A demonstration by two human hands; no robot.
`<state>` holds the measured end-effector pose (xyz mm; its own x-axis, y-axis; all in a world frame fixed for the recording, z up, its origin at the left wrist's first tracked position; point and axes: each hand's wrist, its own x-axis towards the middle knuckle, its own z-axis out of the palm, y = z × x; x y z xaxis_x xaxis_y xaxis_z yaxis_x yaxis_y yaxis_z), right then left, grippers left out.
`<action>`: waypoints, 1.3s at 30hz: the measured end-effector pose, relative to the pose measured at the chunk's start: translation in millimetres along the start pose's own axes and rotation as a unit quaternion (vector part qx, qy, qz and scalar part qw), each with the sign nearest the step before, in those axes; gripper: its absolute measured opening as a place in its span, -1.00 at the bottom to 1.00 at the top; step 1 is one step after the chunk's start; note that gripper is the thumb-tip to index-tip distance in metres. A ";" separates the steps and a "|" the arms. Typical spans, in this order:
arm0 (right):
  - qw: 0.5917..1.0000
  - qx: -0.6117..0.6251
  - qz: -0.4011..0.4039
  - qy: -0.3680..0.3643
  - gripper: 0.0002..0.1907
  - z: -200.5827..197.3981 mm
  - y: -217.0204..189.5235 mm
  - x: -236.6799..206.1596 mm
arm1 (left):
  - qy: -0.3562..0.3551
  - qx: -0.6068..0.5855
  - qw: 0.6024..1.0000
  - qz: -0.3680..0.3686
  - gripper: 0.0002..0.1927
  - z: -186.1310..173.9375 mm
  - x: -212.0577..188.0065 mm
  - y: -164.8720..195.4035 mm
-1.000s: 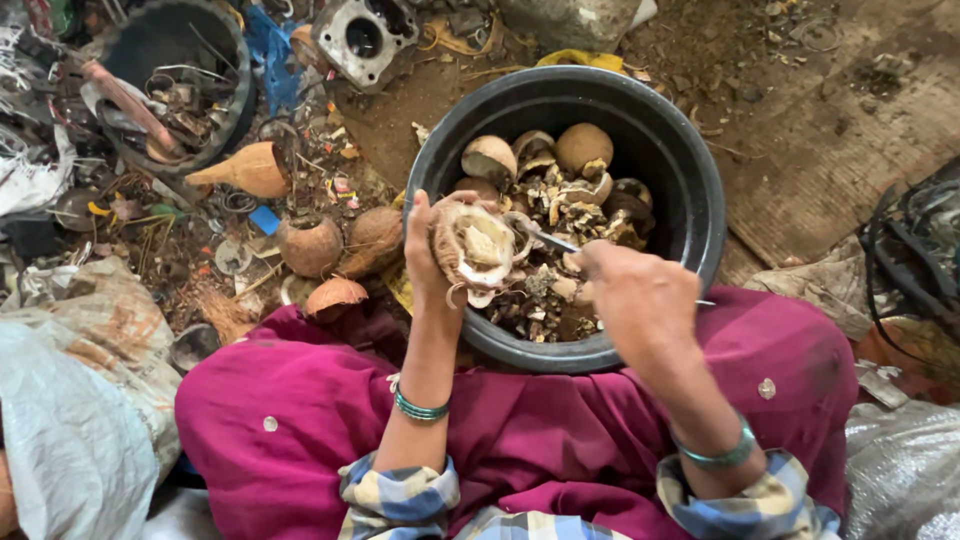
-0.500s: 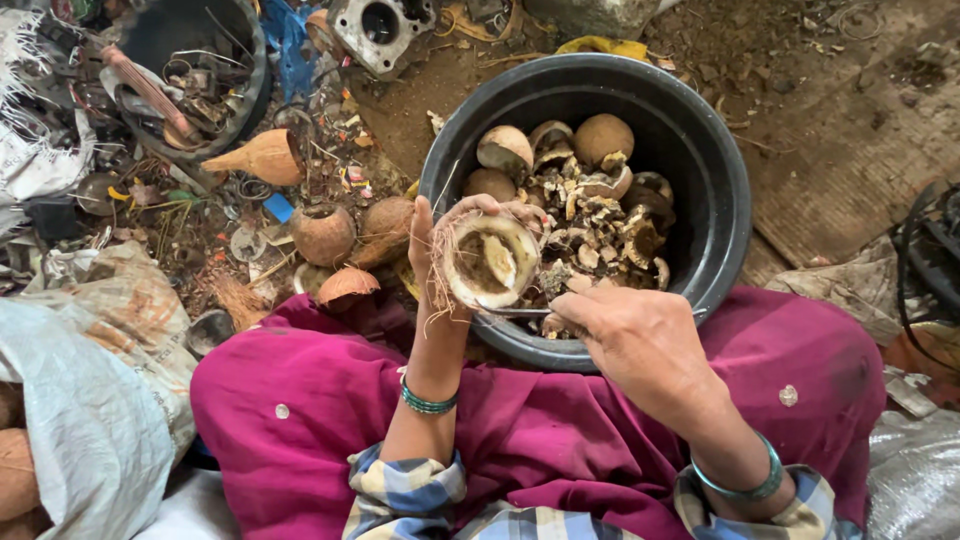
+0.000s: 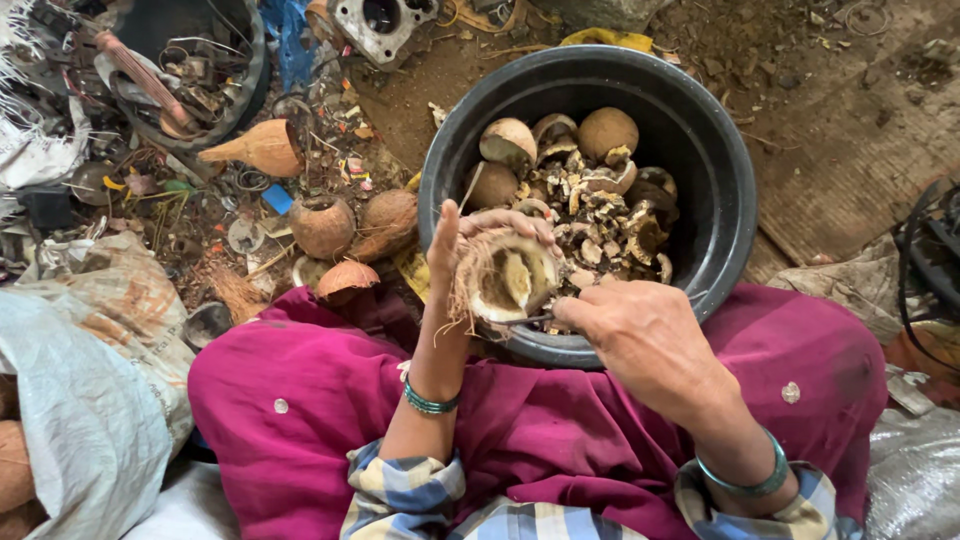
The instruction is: The person sits on the ground and uses a small blade to scoop coconut kernel out of halved coconut shells, dropping the loosened kernel into a large basin already filled with shells and kernel pieces. They work through shells one at a time and place finished shells aside.
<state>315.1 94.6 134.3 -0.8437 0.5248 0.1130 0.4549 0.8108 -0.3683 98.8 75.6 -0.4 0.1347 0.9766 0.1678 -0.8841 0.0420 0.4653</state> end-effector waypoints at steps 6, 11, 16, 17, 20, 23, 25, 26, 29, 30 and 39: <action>0.999 -0.008 0.053 0.000 -0.83 8.6 -5.7 -4.8 | 0.044 0.028 0.998 -0.032 -0.01 0.1 0.6 1.5; 0.996 -0.012 0.089 0.010 -0.87 24.3 -10.0 -5.1 | 0.070 0.172 0.982 -0.023 0.02 1.9 -1.5 5.6; 0.993 -0.015 0.112 0.031 -0.82 36.2 -15.0 -0.2 | 0.138 0.111 0.984 0.028 0.04 4.2 -0.1 7.9; 0.993 -0.004 0.108 0.049 -0.81 37.0 -15.4 0.4 | 0.157 0.068 0.985 0.035 0.02 3.6 0.9 8.3; 0.991 0.010 0.105 0.078 -0.80 38.9 -15.0 2.6 | 0.172 0.016 0.984 0.048 0.00 -0.5 4.3 9.1; 0.990 -0.003 0.118 0.073 -0.80 39.5 -11.3 2.8 | 0.166 0.043 0.983 0.065 0.03 -6.3 8.4 8.1; 0.989 -0.001 0.113 0.091 -0.80 40.3 -7.8 1.7 | 0.172 0.059 0.981 0.068 0.04 -9.4 10.0 6.8; 0.989 0.002 0.116 0.090 -0.81 41.2 -5.9 1.7 | 0.179 0.059 0.980 0.065 0.04 -10.7 10.6 6.1; 0.988 0.009 0.129 0.083 -0.84 45.5 1.2 3.6 | 0.197 0.049 0.977 0.065 0.03 -13.4 13.8 4.3; 0.987 0.009 0.137 0.079 -0.85 47.6 3.2 4.9 | 0.202 0.045 0.976 0.067 0.03 -14.3 15.3 4.4; 0.983 0.049 0.147 0.097 -0.82 57.8 10.2 9.6 | 0.270 0.067 0.960 0.036 0.09 -21.0 21.1 9.0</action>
<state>295.1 92.9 78.3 -0.6060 0.7795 0.1585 0.6326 0.5931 -0.4981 84.3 101.1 -11.0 -0.2082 0.9442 -0.2552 -0.8117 -0.0212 0.5837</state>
